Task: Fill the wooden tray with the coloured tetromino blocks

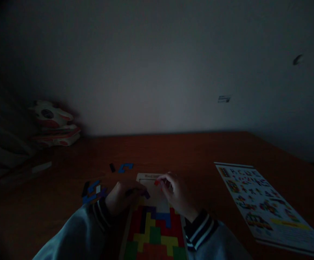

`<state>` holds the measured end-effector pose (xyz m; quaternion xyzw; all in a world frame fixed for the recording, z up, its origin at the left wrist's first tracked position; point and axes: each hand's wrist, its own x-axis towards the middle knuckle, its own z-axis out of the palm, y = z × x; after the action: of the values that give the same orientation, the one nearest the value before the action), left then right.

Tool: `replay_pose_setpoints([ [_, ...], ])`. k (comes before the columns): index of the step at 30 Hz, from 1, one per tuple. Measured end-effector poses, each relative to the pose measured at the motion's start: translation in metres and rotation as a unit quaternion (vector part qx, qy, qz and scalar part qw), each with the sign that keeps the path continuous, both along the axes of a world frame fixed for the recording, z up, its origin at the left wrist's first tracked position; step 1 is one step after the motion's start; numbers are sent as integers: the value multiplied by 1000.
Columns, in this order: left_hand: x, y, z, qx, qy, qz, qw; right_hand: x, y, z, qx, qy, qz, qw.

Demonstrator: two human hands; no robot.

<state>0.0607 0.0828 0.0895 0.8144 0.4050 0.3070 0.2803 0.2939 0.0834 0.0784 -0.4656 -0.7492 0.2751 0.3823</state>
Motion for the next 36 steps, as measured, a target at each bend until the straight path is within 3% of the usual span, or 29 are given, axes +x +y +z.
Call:
replay_pose_setpoints([
  [6,6,10,-8,70,71,-89,991,0,0,-1,0,3,4,1000],
  [10,1,13,-15,99,81,-88,988,0,1,-3,6,-5,8,1000],
  [16,-5,2,-15,173,77,-169,967,1,2,-4,5,-13,4,1000],
  [21,-10,-5,-11,175,82,-188,963,-2,1,1,7,-16,-1,1000],
  [30,-16,-8,-15,179,55,-176,966,0,3,-8,-23,35,-2,999],
  [36,-13,-6,-11,147,27,-18,989,-3,1,-5,-58,64,4,996],
])
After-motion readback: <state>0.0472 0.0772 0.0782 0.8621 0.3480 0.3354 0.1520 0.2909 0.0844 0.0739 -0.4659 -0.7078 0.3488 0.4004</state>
